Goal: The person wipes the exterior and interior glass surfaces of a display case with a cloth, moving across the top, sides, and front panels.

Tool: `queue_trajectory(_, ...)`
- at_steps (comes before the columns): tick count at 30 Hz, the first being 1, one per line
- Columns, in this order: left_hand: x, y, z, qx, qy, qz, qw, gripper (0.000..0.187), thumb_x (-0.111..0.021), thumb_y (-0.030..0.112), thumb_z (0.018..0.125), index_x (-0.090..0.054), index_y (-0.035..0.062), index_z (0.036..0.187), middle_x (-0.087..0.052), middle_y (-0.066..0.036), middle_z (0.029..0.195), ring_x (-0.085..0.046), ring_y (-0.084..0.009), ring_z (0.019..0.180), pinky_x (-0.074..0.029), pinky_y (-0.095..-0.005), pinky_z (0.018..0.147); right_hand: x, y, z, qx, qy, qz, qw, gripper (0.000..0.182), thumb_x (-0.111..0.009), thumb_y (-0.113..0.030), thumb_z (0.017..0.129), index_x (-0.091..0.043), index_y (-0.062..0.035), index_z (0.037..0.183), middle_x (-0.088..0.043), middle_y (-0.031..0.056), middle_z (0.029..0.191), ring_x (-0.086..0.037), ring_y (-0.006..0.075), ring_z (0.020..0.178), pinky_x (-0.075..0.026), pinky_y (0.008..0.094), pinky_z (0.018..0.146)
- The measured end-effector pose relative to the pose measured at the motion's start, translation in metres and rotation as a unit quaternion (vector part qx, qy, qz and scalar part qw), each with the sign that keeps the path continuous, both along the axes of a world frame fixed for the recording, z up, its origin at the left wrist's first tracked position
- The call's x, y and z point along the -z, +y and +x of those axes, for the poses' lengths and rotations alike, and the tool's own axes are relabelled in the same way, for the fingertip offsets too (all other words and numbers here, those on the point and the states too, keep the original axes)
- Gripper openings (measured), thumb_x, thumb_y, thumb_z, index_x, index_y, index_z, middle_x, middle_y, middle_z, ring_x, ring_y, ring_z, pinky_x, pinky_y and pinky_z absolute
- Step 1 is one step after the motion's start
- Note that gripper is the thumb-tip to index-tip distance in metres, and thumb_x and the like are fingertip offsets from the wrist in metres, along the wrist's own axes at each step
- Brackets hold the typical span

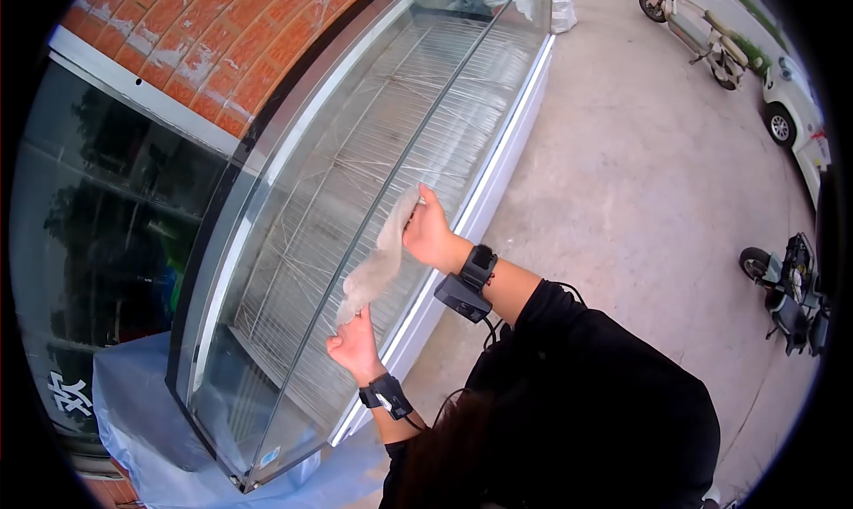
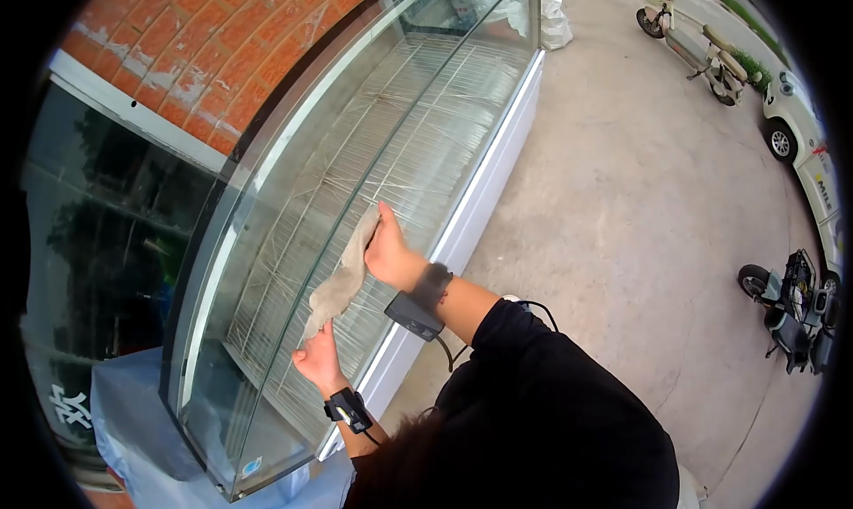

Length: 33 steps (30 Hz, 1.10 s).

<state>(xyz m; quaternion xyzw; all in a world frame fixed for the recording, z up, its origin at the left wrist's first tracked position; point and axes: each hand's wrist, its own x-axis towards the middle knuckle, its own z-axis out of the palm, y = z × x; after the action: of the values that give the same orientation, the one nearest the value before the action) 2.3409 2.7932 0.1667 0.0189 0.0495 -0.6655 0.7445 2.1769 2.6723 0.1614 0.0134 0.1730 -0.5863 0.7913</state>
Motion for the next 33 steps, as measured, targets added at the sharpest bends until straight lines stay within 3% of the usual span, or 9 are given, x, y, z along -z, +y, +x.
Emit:
queue_trajectory(4, -0.034, 0.008, -0.003, -0.05, -0.013, -0.014, 0.999, 0.091, -0.041, 0.006, 0.042, 0.0, -0.0102, 0.121, -0.006, -0.021, 0.13, -0.001, -0.0323, 0.122, -0.001, -0.0437, 0.1, -0.058, 0.013, -0.003, 0.044, 0.049, -0.068, 0.995, 0.06, -0.036, -0.048, 0.076, -0.035, 0.0013, 0.11, -0.042, 0.0102, 0.108, -0.04, 0.0213, 0.098, -0.029, 0.035, 0.087)
queue_trajectory(11, -0.012, 0.0, -0.01, -0.03, -0.031, 0.046, 0.998, 0.086, -0.038, 0.002, 0.042, -0.006, -0.0114, 0.12, -0.013, -0.023, 0.128, -0.007, -0.0332, 0.121, -0.005, -0.0436, 0.1, -0.06, 0.01, -0.012, 0.049, 0.042, -0.066, 0.996, 0.063, -0.038, -0.047, 0.076, -0.028, -0.0012, 0.118, -0.035, 0.0108, 0.119, -0.034, 0.0218, 0.108, -0.025, 0.0377, 0.09)
queue_trajectory(14, 0.004, -0.015, -0.011, -0.032, 0.009, 0.091, 0.995, 0.084, -0.038, 0.002, 0.042, -0.008, -0.0122, 0.119, -0.016, -0.024, 0.127, -0.011, -0.0337, 0.12, -0.006, -0.0434, 0.1, -0.035, -0.016, -0.013, 0.019, 0.028, 0.049, 0.998, 0.064, -0.038, -0.047, 0.075, -0.027, -0.0024, 0.12, -0.033, 0.0108, 0.121, -0.033, 0.0237, 0.109, -0.024, 0.0378, 0.091)
queue_trajectory(20, 0.034, -0.055, -0.034, 0.02, 0.03, 0.118, 0.992, 0.084, -0.039, 0.002, 0.042, -0.008, -0.0123, 0.118, -0.016, -0.024, 0.126, -0.012, -0.0336, 0.12, -0.009, -0.0431, 0.1, 0.009, -0.061, -0.045, 0.0, 0.05, 0.104, 0.993, 0.07, -0.038, -0.051, 0.073, -0.025, -0.0024, 0.121, -0.031, 0.0121, 0.123, -0.031, 0.0259, 0.11, -0.024, 0.0387, 0.091)
queue_trajectory(26, 0.062, -0.116, -0.105, 0.031, 0.023, 0.197, 0.98, 0.082, -0.038, 0.0, 0.041, -0.014, -0.0108, 0.119, -0.022, -0.022, 0.125, -0.018, -0.0327, 0.118, -0.013, -0.0428, 0.099, 0.116, -0.133, -0.098, -0.007, -0.006, 0.124, 0.992, 0.065, -0.03, -0.051, 0.077, -0.027, -0.0027, 0.121, -0.031, 0.013, 0.123, -0.031, 0.0263, 0.111, -0.022, 0.0397, 0.093)
queue_trajectory(28, 0.082, -0.139, -0.128, 0.027, -0.076, 0.203, 0.976, 0.084, -0.038, 0.001, 0.04, -0.014, -0.0093, 0.12, -0.021, -0.021, 0.126, -0.018, -0.0322, 0.118, -0.012, -0.0425, 0.099, 0.162, -0.158, -0.119, -0.004, -0.009, 0.137, 0.991, 0.063, -0.029, -0.05, 0.078, -0.029, -0.0027, 0.121, -0.032, 0.0128, 0.123, -0.032, 0.0265, 0.111, -0.022, 0.0402, 0.093)
queue_trajectory(29, 0.122, -0.15, -0.112, 0.055, 0.013, 0.219, 0.974, 0.085, -0.038, 0.001, 0.04, -0.013, -0.0087, 0.121, -0.02, -0.019, 0.128, -0.016, -0.0307, 0.119, -0.01, -0.0423, 0.099, 0.182, -0.172, -0.13, 0.002, -0.009, 0.147, 0.989, 0.062, -0.027, -0.049, 0.079, -0.03, -0.0026, 0.12, -0.033, 0.0126, 0.123, -0.032, 0.0266, 0.111, -0.022, 0.0407, 0.093)
queue_trajectory(32, 0.112, -0.182, -0.148, 0.065, 0.119, 0.275, 0.952, 0.083, -0.038, 0.003, 0.043, -0.011, -0.0083, 0.121, -0.017, -0.017, 0.129, -0.013, -0.0281, 0.121, -0.007, -0.0425, 0.099, 0.134, -0.187, -0.193, -0.032, -0.096, 0.183, 0.978, 0.061, -0.028, -0.048, 0.079, -0.03, -0.0023, 0.12, -0.033, 0.0125, 0.123, -0.031, 0.0265, 0.112, -0.021, 0.0413, 0.094)
queue_trajectory(33, 0.102, -0.19, -0.166, 0.05, 0.136, 0.251, 0.957, 0.08, -0.038, 0.005, 0.049, -0.009, -0.008, 0.122, -0.013, -0.016, 0.13, -0.009, -0.0259, 0.122, -0.005, -0.0414, 0.1, 0.124, -0.196, -0.21, -0.035, -0.108, 0.17, 0.979, 0.061, -0.029, -0.047, 0.079, -0.03, -0.0014, 0.119, -0.033, 0.0126, 0.123, -0.031, 0.0262, 0.112, -0.022, 0.0414, 0.093)
